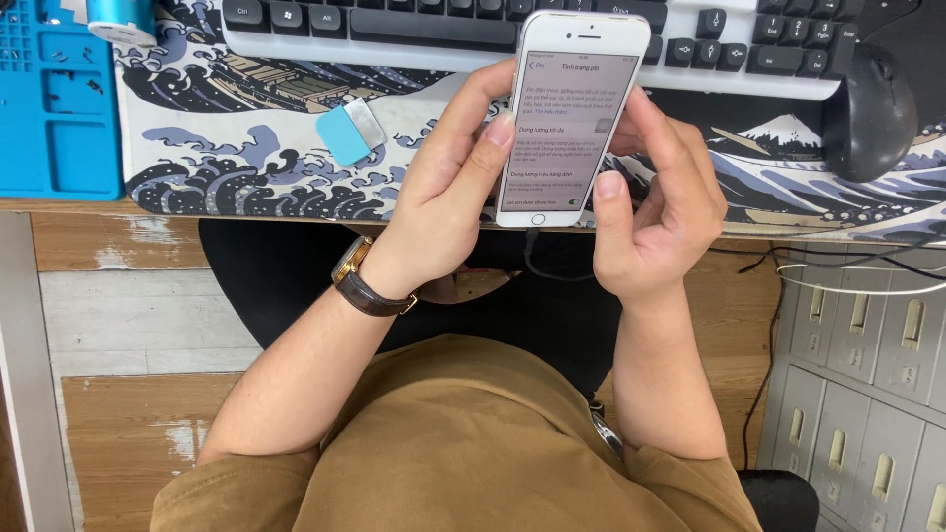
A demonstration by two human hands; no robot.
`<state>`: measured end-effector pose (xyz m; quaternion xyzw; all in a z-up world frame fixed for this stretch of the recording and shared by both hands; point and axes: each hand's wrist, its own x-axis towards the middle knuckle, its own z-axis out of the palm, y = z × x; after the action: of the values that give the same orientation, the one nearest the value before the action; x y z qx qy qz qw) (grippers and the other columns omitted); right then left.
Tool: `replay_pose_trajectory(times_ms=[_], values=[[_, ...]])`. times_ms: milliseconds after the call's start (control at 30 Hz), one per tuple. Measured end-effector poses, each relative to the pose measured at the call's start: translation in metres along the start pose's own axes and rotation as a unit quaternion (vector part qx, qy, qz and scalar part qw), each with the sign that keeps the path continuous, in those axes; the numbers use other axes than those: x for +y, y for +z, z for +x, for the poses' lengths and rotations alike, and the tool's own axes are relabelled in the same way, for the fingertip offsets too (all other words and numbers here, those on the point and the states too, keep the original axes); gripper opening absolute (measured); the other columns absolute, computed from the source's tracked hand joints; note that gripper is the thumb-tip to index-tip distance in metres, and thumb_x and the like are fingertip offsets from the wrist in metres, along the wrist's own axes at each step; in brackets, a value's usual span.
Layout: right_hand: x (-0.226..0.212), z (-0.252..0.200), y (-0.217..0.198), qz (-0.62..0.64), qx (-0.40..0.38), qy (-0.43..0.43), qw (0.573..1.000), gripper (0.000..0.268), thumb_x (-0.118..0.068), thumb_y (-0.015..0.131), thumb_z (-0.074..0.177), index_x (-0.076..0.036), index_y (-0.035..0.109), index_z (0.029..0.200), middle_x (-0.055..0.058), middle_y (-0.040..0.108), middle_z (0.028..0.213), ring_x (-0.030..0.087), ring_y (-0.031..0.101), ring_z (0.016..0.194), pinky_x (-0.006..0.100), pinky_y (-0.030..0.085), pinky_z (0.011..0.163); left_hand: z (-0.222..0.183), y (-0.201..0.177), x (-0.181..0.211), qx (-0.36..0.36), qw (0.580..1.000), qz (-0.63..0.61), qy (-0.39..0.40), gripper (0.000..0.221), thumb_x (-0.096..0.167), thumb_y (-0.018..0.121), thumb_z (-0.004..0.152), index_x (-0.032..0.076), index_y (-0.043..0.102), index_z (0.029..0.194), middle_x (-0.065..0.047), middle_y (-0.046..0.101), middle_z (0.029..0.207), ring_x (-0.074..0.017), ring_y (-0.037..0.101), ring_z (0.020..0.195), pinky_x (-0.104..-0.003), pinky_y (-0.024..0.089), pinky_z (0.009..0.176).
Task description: Checking phone software settings and preparing a new replacement battery by unboxing it.
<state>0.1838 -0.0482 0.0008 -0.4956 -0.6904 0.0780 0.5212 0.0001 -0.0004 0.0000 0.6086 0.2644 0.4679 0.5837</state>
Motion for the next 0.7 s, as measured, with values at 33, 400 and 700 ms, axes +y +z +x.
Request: replay_pose_trajectory(times_ms=[33, 400, 700], values=[[0.0006, -0.0001, 0.0003, 0.0, 0.0, 0.0, 1.0, 0.041, -0.023, 0.054, 0.11, 0.005, 0.055, 0.139, 0.027, 0.065, 0.118, 0.033, 0.068, 0.102, 0.041, 0.065, 0.089, -0.0012, -0.0003, -0.0012, 0.0, 1.0, 0.0, 0.0, 0.046, 0.037, 0.036, 0.117, 0.007, 0.043, 0.151, -0.007, 0.052, 0.152, -0.0193, 0.052, 0.143, -0.036, 0.045, 0.127], [0.0012, -0.0025, -0.0022, -0.017, -0.011, -0.033, 0.999, 0.035, -0.029, 0.055, 0.107, -0.003, 0.076, 0.118, 0.022, 0.043, 0.146, 0.037, 0.053, 0.129, 0.042, 0.066, 0.095, -0.0035, -0.0004, -0.0059, 0.009, 0.998, -0.057, -0.035, 0.049, 0.036, 0.04, 0.117, 0.012, 0.032, 0.159, -0.005, 0.04, 0.161, -0.0157, 0.051, 0.143, -0.032, 0.054, 0.119], [-0.0008, 0.0003, 0.0004, -0.029, 0.025, -0.015, 0.999, 0.047, -0.038, 0.05, 0.109, 0.001, 0.07, 0.127, 0.023, 0.043, 0.149, 0.04, 0.055, 0.129, 0.045, 0.064, 0.099, -0.0024, -0.0001, -0.006, 0.006, 0.998, -0.049, -0.033, 0.05, 0.036, 0.04, 0.117, 0.009, 0.032, 0.159, -0.007, 0.041, 0.161, -0.017, 0.048, 0.147, -0.034, 0.05, 0.124]])
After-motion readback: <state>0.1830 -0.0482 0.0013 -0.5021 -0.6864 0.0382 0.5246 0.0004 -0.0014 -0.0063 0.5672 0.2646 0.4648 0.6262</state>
